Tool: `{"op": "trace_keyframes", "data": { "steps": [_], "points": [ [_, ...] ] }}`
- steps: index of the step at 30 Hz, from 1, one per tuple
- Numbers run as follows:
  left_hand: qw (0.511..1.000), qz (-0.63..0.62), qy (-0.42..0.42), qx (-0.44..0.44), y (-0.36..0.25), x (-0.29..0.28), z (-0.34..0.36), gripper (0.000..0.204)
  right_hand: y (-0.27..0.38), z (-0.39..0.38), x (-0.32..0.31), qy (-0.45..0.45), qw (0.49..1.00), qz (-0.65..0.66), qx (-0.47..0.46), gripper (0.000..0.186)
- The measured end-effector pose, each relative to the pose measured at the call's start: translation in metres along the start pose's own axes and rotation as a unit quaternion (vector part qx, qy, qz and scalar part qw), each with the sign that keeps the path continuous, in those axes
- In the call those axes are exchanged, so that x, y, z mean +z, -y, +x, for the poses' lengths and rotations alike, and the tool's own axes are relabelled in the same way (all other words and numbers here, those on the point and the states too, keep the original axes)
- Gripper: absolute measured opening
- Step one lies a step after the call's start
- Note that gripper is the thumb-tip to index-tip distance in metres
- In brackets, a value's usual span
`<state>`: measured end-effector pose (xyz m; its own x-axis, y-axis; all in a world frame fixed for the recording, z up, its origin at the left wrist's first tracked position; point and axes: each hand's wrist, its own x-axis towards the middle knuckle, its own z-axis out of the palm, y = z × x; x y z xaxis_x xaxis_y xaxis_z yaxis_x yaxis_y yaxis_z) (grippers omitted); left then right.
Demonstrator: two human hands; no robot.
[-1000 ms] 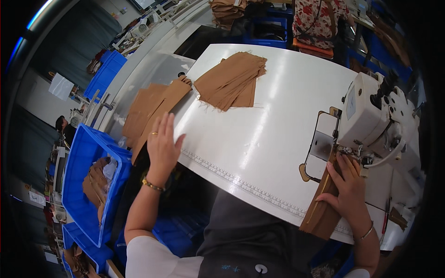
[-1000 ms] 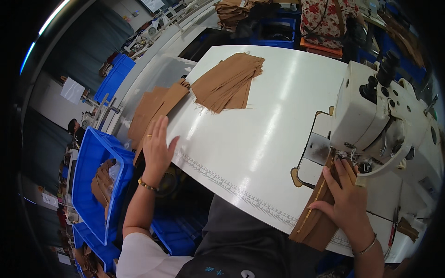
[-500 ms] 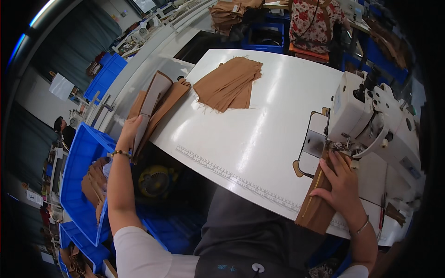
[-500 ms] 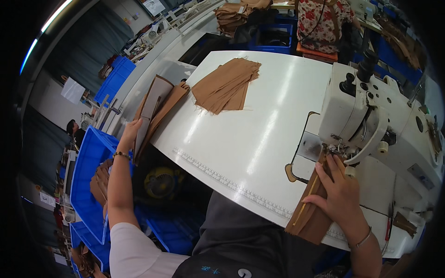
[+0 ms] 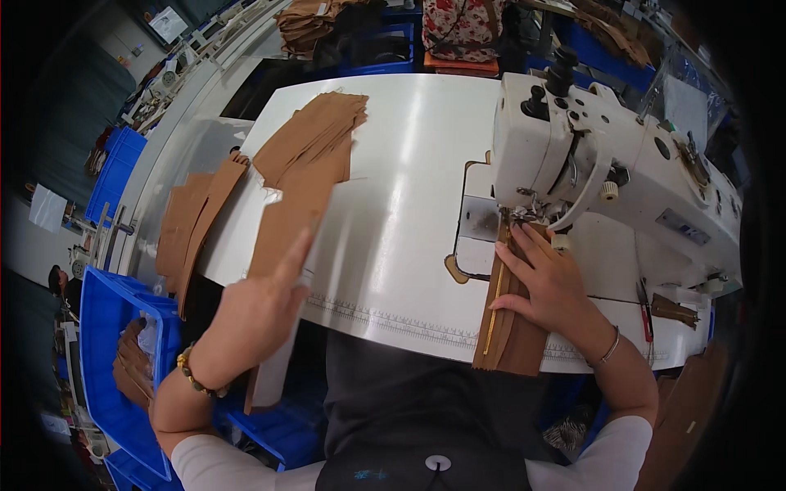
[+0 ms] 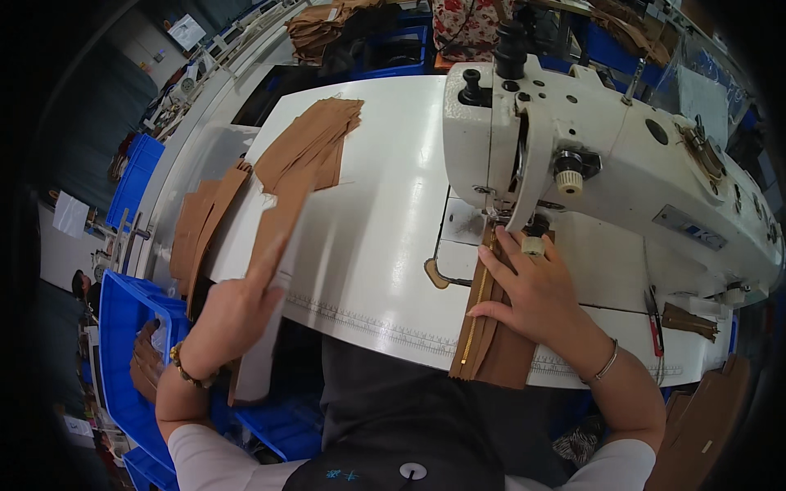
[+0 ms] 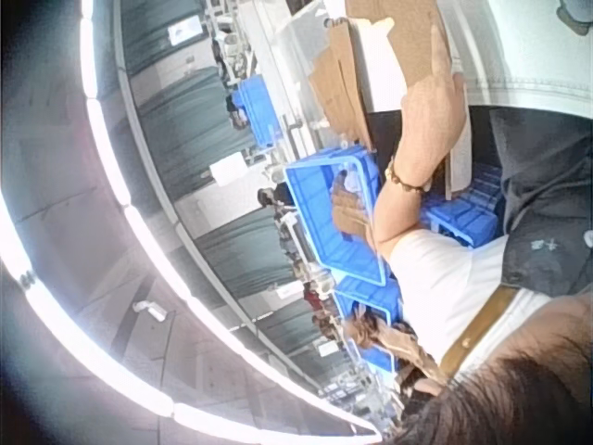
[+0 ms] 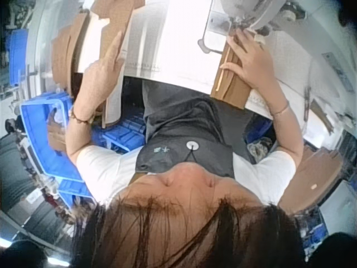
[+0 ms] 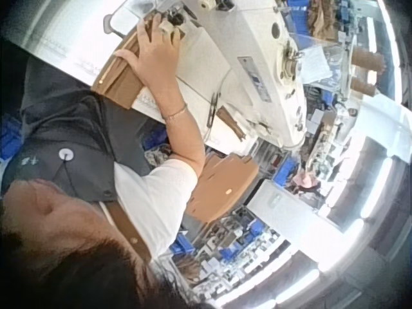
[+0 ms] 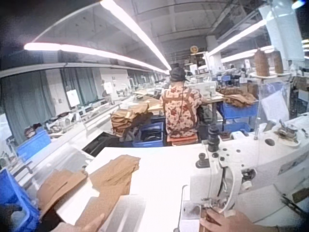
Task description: The person sews pieces of brown material together using an industrial sewing machine and thread.
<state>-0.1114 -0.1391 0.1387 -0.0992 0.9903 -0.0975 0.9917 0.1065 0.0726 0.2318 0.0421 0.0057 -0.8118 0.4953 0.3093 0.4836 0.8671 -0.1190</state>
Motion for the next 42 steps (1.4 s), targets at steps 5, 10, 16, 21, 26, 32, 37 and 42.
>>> {"op": "trace_keyframes", "data": {
  "steps": [5,10,16,21,26,32,37,42],
  "points": [
    [0.915,-0.303,0.21,0.164,-0.038,0.015,0.037,0.066,0.0,0.002,0.003,-0.023,1.0,-0.013,-0.015,0.083],
    [0.82,-0.419,0.291,0.257,-0.085,0.03,0.043,0.063,-0.001,0.0,0.0,-0.012,1.0,0.004,-0.009,0.068],
    [0.752,-0.494,0.283,0.333,-0.125,0.064,0.064,0.058,-0.004,0.002,0.008,-0.056,0.997,-0.044,-0.033,0.047],
    [0.886,-0.145,-0.157,0.412,-0.119,0.099,0.1,0.06,-0.007,-0.005,0.009,0.008,1.0,0.014,-0.007,0.048],
    [0.933,-0.142,-0.061,0.325,-0.12,0.123,0.106,0.067,-0.006,-0.009,0.006,-0.001,0.996,0.079,0.038,0.055],
    [0.938,-0.109,-0.104,0.311,-0.12,0.125,0.121,0.055,-0.007,-0.01,0.0,0.086,0.974,0.188,0.096,0.057],
    [0.937,-0.118,-0.11,0.309,-0.122,0.124,0.125,0.052,-0.005,-0.009,0.0,0.069,0.965,0.23,0.107,0.056],
    [0.935,-0.133,-0.106,0.312,-0.121,0.123,0.126,0.051,-0.003,-0.008,-0.002,0.085,0.951,0.264,0.135,0.058]
  ]
}}
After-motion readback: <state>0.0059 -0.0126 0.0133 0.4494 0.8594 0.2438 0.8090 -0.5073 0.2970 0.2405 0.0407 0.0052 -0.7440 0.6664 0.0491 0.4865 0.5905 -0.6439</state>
